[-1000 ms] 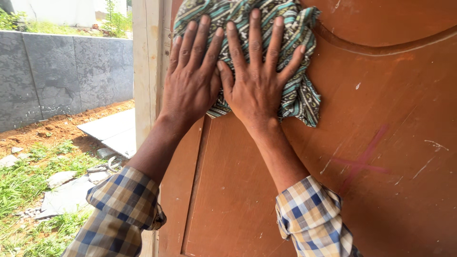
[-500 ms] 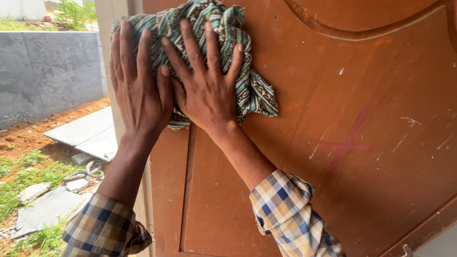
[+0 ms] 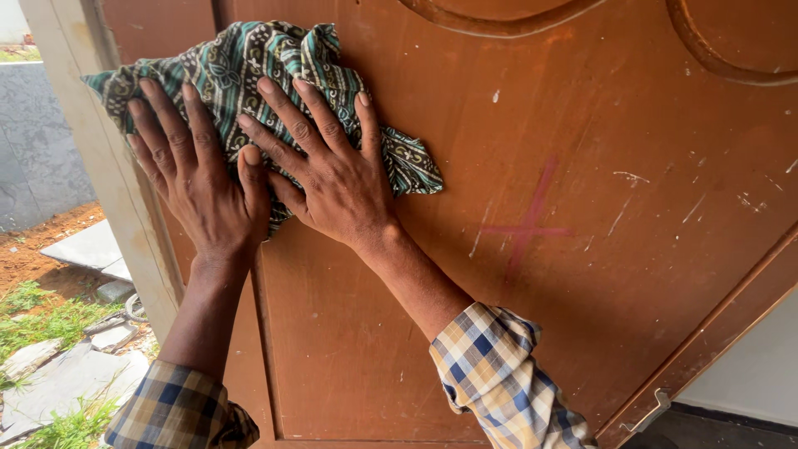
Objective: The person wipes the surface of a wooden door using a patterned cloth, moving their hands across the panels and edges from top to bottom.
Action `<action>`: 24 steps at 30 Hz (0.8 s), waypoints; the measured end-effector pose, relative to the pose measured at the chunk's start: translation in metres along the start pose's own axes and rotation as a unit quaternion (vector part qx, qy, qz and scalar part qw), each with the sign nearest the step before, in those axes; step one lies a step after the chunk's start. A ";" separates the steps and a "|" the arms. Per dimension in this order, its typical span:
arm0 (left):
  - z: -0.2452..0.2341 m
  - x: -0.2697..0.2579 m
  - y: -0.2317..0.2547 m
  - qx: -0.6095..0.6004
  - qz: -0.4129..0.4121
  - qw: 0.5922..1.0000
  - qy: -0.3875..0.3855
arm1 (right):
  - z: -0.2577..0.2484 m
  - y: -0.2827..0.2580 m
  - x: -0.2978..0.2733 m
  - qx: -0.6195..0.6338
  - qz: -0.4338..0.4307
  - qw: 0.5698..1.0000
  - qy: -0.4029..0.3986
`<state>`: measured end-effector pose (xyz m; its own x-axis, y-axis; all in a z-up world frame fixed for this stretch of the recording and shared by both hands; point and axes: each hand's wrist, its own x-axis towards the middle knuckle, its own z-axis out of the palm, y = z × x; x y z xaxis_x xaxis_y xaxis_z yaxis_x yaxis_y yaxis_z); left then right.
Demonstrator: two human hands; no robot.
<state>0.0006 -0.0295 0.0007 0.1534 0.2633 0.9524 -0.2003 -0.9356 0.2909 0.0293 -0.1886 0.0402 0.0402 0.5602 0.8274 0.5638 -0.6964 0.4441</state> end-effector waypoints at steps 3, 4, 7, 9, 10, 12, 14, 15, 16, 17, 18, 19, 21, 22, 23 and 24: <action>0.009 -0.009 0.020 0.002 0.008 1.000 0.000 | -0.008 0.018 -0.017 0.002 0.001 1.000 -0.006; 0.014 -0.011 0.027 0.007 0.008 1.000 0.001 | -0.011 0.026 -0.023 0.000 0.001 1.000 -0.013; 0.021 -0.019 0.052 0.000 0.018 1.000 -0.002 | -0.021 0.046 -0.040 0.000 -0.005 1.000 -0.002; 0.027 -0.024 0.071 -0.003 0.030 1.000 -0.008 | -0.028 0.061 -0.054 -0.002 0.003 1.000 -0.006; 0.031 -0.026 0.081 0.001 0.038 0.999 -0.011 | -0.032 0.069 -0.061 -0.003 0.008 1.000 -0.008; 0.038 -0.030 0.103 0.006 0.048 0.999 -0.018 | -0.041 0.087 -0.077 -0.019 0.015 1.000 -0.007; 0.045 -0.034 0.125 0.008 0.054 0.998 -0.028 | -0.050 0.105 -0.092 -0.029 0.022 0.999 -0.007; 0.049 -0.036 0.136 0.008 0.060 0.998 -0.033 | -0.054 0.114 -0.099 -0.032 0.026 0.999 -0.007; 0.052 -0.038 0.147 0.008 0.066 0.997 -0.035 | -0.059 0.122 -0.106 -0.035 0.029 0.999 -0.006; 0.054 -0.039 0.157 0.008 0.072 0.997 -0.038 | -0.063 0.130 -0.112 -0.039 0.034 0.999 -0.007; 0.057 -0.039 0.168 0.004 0.078 0.996 -0.039 | -0.069 0.138 -0.119 -0.043 0.040 0.998 -0.009; 0.059 -0.040 0.177 0.000 0.085 0.996 -0.039 | -0.073 0.146 -0.125 -0.047 0.046 0.998 -0.011; 0.065 -0.043 0.198 -0.008 0.096 0.995 -0.041 | -0.083 0.160 -0.138 -0.050 0.057 0.997 -0.017; 0.068 -0.043 0.207 -0.009 0.101 0.994 -0.042 | -0.087 0.167 -0.143 -0.051 0.061 0.997 -0.018; 0.070 -0.043 0.216 -0.009 0.106 0.993 -0.042 | -0.091 0.174 -0.148 -0.058 0.064 0.996 -0.018; 0.072 -0.044 0.225 -0.010 0.109 0.993 -0.044 | -0.095 0.181 -0.153 -0.065 0.068 0.995 -0.018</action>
<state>0.0183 -0.2685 0.0182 0.1873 0.0318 0.9818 -0.2566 -0.9632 0.0802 0.0470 -0.4427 0.0262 0.1401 0.4714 0.8707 0.4406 -0.8172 0.3716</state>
